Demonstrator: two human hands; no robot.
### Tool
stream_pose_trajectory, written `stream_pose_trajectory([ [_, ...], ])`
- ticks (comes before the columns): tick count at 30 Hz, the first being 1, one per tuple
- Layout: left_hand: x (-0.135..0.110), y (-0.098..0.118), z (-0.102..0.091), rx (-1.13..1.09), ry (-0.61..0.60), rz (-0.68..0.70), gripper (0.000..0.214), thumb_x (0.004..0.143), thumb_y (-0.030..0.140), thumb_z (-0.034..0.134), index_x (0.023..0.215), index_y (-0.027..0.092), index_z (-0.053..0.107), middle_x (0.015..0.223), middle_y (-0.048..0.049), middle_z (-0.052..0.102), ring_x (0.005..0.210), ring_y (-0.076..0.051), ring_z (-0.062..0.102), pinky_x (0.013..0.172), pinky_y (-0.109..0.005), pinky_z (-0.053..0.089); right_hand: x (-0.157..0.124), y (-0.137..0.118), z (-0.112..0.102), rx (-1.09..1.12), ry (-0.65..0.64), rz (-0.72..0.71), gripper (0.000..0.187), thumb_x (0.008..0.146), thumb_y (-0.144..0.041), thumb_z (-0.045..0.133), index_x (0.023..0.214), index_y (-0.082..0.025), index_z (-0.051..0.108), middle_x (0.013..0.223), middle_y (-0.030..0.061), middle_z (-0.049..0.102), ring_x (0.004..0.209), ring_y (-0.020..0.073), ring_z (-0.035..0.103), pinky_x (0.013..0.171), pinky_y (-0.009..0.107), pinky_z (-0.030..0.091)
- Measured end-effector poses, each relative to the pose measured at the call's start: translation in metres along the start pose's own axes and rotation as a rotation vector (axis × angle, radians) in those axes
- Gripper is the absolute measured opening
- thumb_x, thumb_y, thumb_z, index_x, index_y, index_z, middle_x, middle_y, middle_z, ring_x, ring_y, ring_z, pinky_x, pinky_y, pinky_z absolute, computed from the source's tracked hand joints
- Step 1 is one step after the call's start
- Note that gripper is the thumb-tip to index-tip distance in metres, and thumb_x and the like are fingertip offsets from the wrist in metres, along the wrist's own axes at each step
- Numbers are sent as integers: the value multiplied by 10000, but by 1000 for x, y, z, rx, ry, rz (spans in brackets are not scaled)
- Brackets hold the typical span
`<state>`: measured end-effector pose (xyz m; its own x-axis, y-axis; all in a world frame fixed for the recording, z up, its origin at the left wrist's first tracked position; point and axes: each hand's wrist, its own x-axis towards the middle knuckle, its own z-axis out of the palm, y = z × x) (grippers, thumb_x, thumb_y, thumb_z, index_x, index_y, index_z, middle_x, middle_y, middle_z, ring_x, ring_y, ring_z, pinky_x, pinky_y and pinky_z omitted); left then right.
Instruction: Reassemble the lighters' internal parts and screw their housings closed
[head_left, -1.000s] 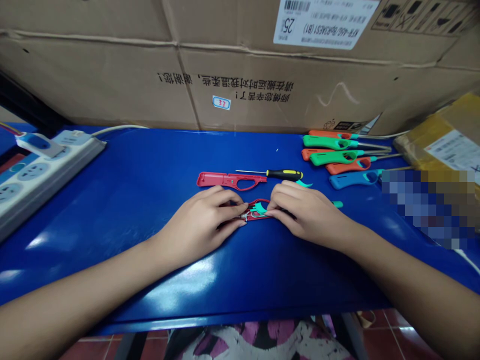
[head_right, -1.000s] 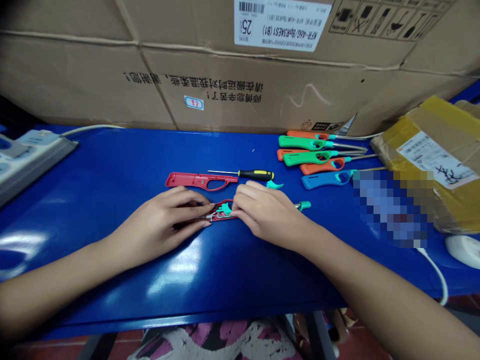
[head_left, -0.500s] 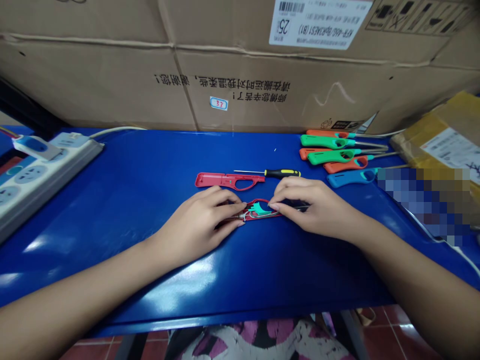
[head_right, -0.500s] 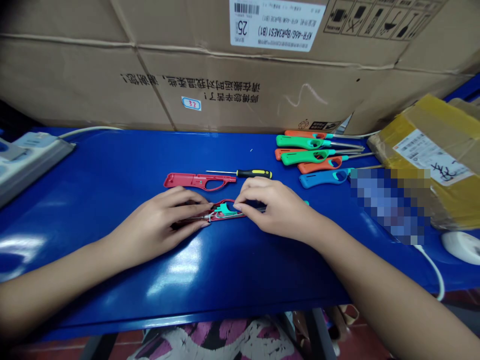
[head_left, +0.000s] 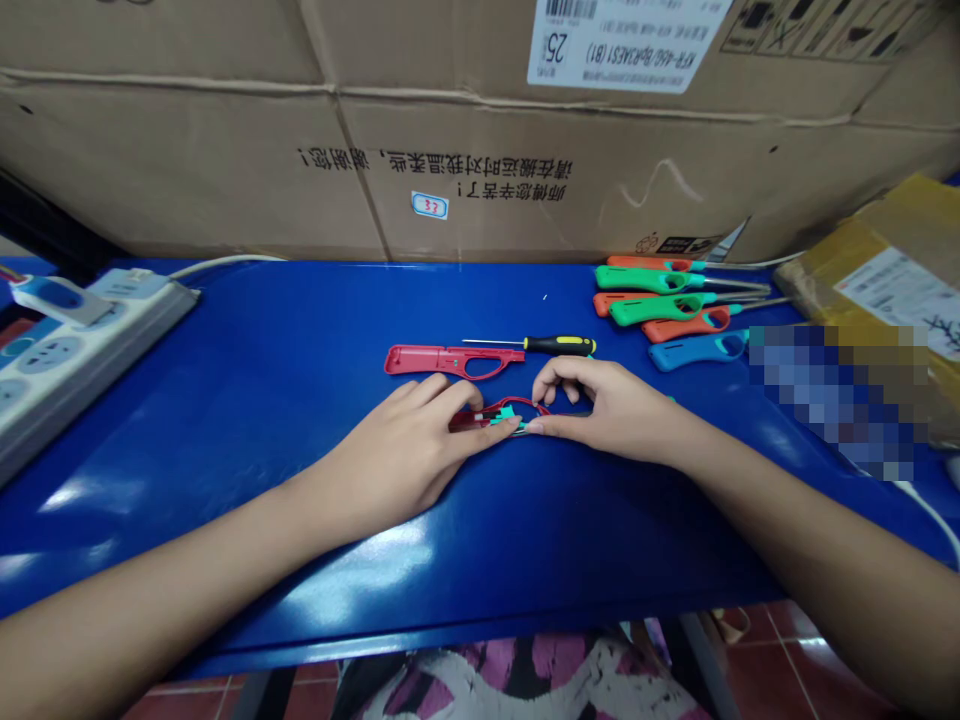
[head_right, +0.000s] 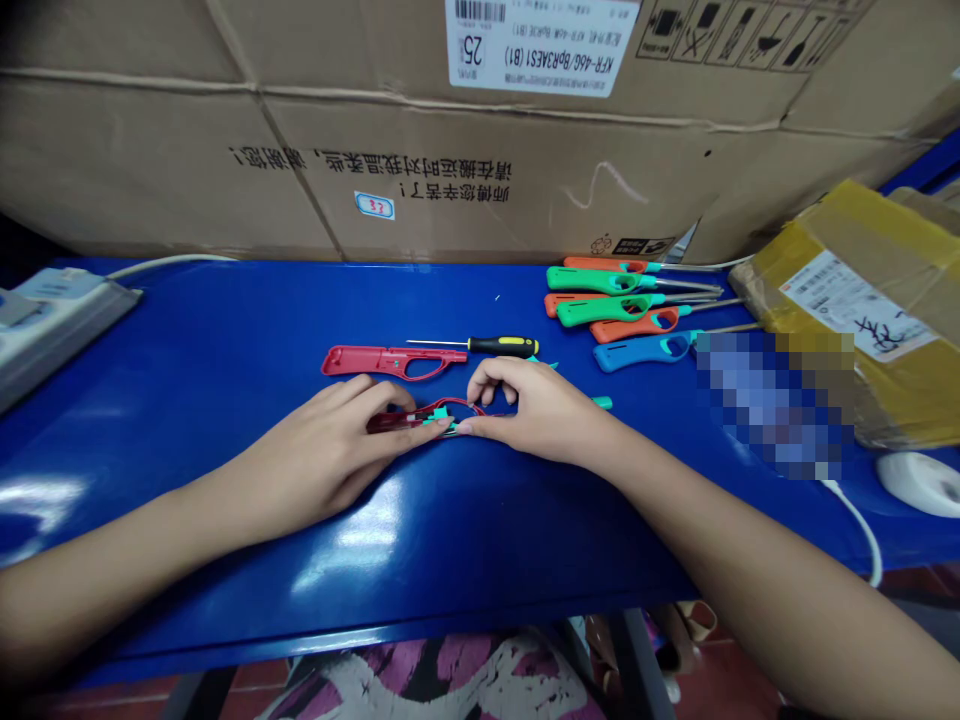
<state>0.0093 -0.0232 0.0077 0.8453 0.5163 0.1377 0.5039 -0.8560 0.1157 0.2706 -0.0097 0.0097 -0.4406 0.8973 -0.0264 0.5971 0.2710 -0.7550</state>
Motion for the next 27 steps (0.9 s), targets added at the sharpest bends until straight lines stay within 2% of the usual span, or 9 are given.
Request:
stream_pose_trajectory([
  [8, 0, 2, -1, 38, 7, 7, 458, 1017, 189, 431, 1452, 291, 532, 1239, -128, 596, 1026, -281, 546, 808, -421, 510, 1, 1, 3, -47, 34, 30, 267, 770, -383, 796, 939, -200, 698, 813, 0, 630, 691, 132, 488, 638, 275, 409],
  [12, -1, 0, 1, 0, 41, 18, 425, 1036, 229, 420, 1437, 290, 546, 1261, -109, 613, 1024, -267, 559, 835, -425, 517, -1, 1, -1, -57, 22, -66, 303, 807, -416, 775, 1006, -199, 703, 865, 13, 638, 757, 142, 548, 674, 273, 438],
  [17, -1, -2, 0, 9, 69, 39, 448, 1018, 196, 458, 1451, 284, 533, 1250, -114, 629, 1023, -267, 569, 844, -436, 540, -2, 2, 0, -116, 18, -212, 273, 814, -310, 778, 1048, -200, 690, 944, 27, 656, 855, 156, 591, 760, 275, 475],
  [27, -5, -3, -1, 173, 86, 94, 395, 1006, 245, 536, 1394, 300, 592, 1232, -94, 675, 966, -237, 608, 790, -374, 564, -2, 9, 0, -179, -9, -336, 288, 909, -349, 706, 1157, -206, 725, 1048, 80, 676, 913, 182, 641, 795, 306, 525],
])
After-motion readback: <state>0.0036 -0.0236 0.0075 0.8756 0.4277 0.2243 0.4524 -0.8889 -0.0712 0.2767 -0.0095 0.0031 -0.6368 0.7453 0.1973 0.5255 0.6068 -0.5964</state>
